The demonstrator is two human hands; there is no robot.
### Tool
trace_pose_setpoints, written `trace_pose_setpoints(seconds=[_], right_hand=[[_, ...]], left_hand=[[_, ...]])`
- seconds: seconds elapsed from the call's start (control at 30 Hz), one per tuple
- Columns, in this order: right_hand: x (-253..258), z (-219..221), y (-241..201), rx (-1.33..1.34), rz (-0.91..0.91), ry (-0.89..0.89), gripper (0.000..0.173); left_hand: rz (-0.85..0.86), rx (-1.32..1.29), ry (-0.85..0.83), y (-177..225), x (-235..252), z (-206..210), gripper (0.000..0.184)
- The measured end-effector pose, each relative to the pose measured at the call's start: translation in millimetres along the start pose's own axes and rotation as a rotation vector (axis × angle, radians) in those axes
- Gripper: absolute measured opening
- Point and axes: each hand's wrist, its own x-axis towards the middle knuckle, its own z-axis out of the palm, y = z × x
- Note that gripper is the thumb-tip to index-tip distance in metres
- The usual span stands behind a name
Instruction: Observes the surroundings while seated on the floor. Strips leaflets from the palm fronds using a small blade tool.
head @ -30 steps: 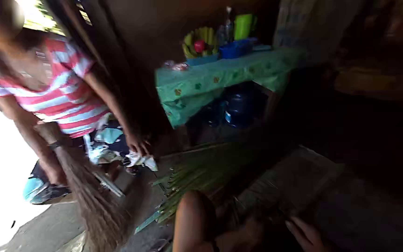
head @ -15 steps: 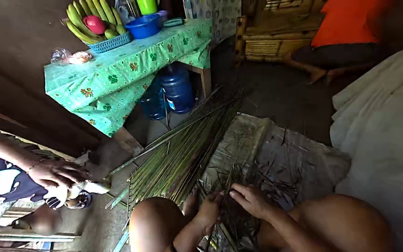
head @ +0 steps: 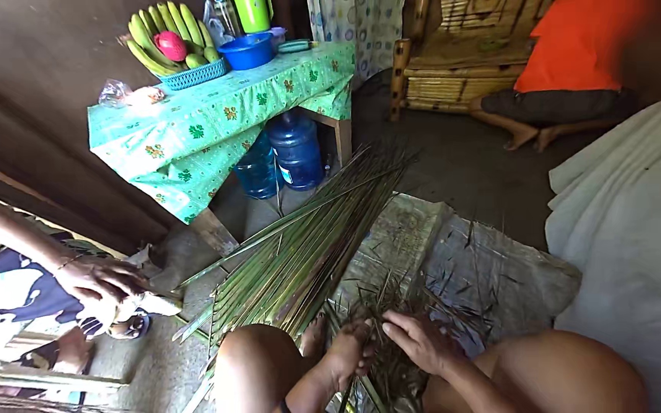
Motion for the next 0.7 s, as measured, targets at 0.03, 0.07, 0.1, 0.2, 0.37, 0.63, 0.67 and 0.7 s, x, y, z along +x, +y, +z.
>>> trace_pose_setpoints(seconds=[0.03,0.07,0.1,0.2,0.37,0.63,0.67,0.7], right_hand=[[2,3,3,-0.042,-0.036,0.019,0.042],[4,3,8,-0.096,-0.07,0.05,0.042],[8,2,13,-0.167,-0.087,0.079,0.043],[15,-12,20,-0.314,0.037,0.106,0.044],[18,-36,27,-0.048,0.233,0.253,0.039],[10,-12,-2,0.667,0.346,0.025,0.039],[12,-14,-1,0.658,0.361,0.08,0.038],[13,-17,1,0.637,0.371,0.122,0.037]], left_hand=[[-0.003,-0.016,-0.014,-1,1,-1,0.036],[-0.005,-0.028,-0.034,-2,1,-2,0.037],[-0.004,-0.034,-0.053,-2,2,-3,0.037],[-0.003,-0.028,-0.068,-2,2,-4,0.036],[-0.017,0.008,-0.06,-5,-3,-1,0.035],[-0.021,0.014,-0.085,-7,0,1,0.035],[-0.021,0.014,-0.082,-7,-1,1,0.035],[-0.02,0.019,-0.079,-7,-2,0,0.035]])
